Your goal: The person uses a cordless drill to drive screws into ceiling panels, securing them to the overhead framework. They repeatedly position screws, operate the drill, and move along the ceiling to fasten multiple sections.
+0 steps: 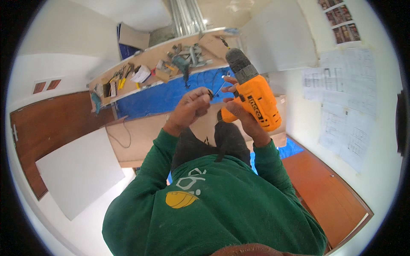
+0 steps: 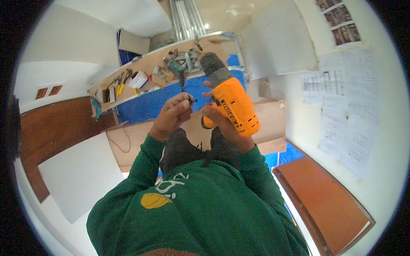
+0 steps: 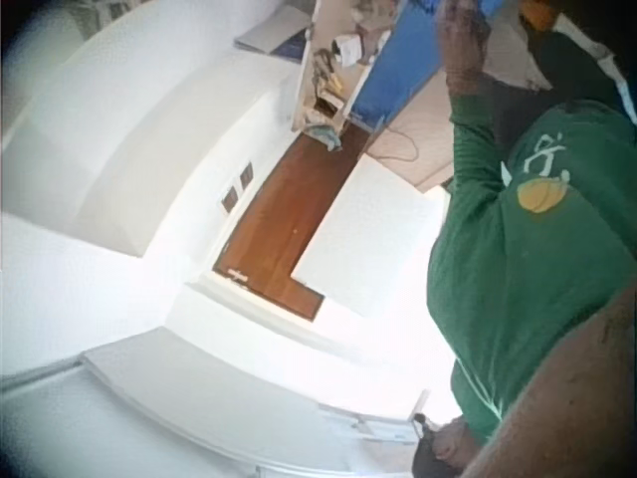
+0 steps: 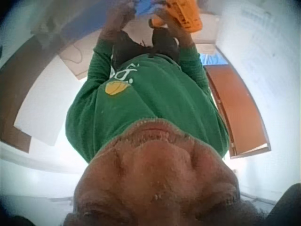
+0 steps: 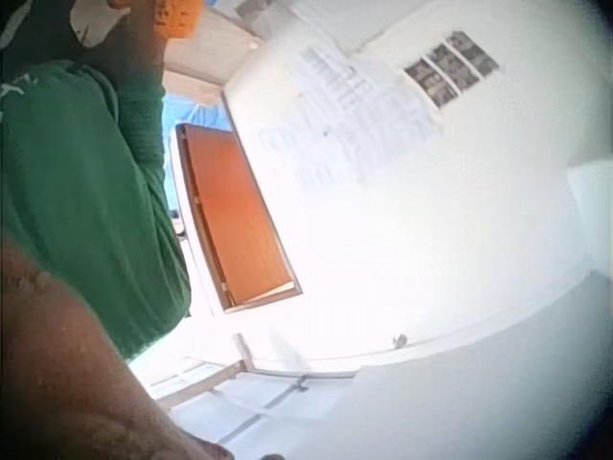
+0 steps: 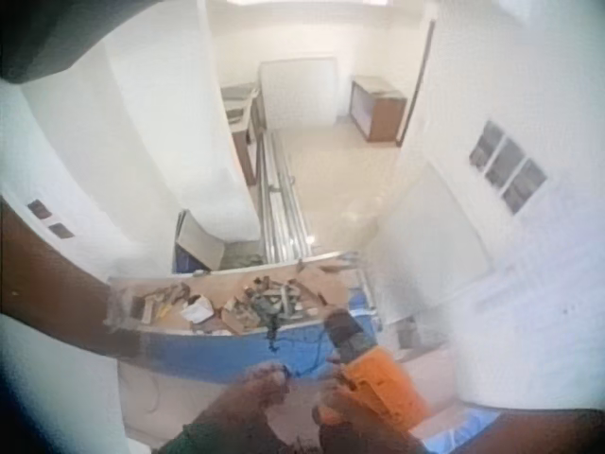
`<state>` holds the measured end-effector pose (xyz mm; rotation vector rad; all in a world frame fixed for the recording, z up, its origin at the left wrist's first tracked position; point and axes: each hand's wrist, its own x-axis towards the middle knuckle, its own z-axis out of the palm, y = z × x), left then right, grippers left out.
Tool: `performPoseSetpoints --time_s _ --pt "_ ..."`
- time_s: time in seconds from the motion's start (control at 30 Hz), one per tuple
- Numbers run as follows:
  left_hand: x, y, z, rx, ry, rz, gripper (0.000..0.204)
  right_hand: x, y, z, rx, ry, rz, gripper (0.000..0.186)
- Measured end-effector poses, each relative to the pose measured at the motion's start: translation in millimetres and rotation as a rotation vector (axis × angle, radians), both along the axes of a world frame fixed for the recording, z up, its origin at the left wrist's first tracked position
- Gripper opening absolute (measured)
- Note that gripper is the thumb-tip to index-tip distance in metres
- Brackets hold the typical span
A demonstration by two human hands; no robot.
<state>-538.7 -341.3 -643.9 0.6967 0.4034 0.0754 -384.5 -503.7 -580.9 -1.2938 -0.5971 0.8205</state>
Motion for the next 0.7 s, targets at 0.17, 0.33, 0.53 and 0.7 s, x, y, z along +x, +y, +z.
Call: performPoseSetpoints --time_s 0.17,0.33,0.53,0.7 --pt "67 -59 97 0.08 -0.192 -0.157 0.035 34 -60 81 -0.187 -0.486 0.064 0.033" --pt "108 -129 122 0.036 -0.22 -0.019 0.031 42 -104 125 -0.15 -0.842 -0.157 0.037" --pt "164 -149 61 -0.596 -0.487 -0.324 0.03 36 -130 159 -0.405 -1.37 -0.061 0.031" --pt "169 -163 94 -0.49 -0.352 -0.42 0.028 45 -151 103 -0.359 -1.45 -0.151 0.028"
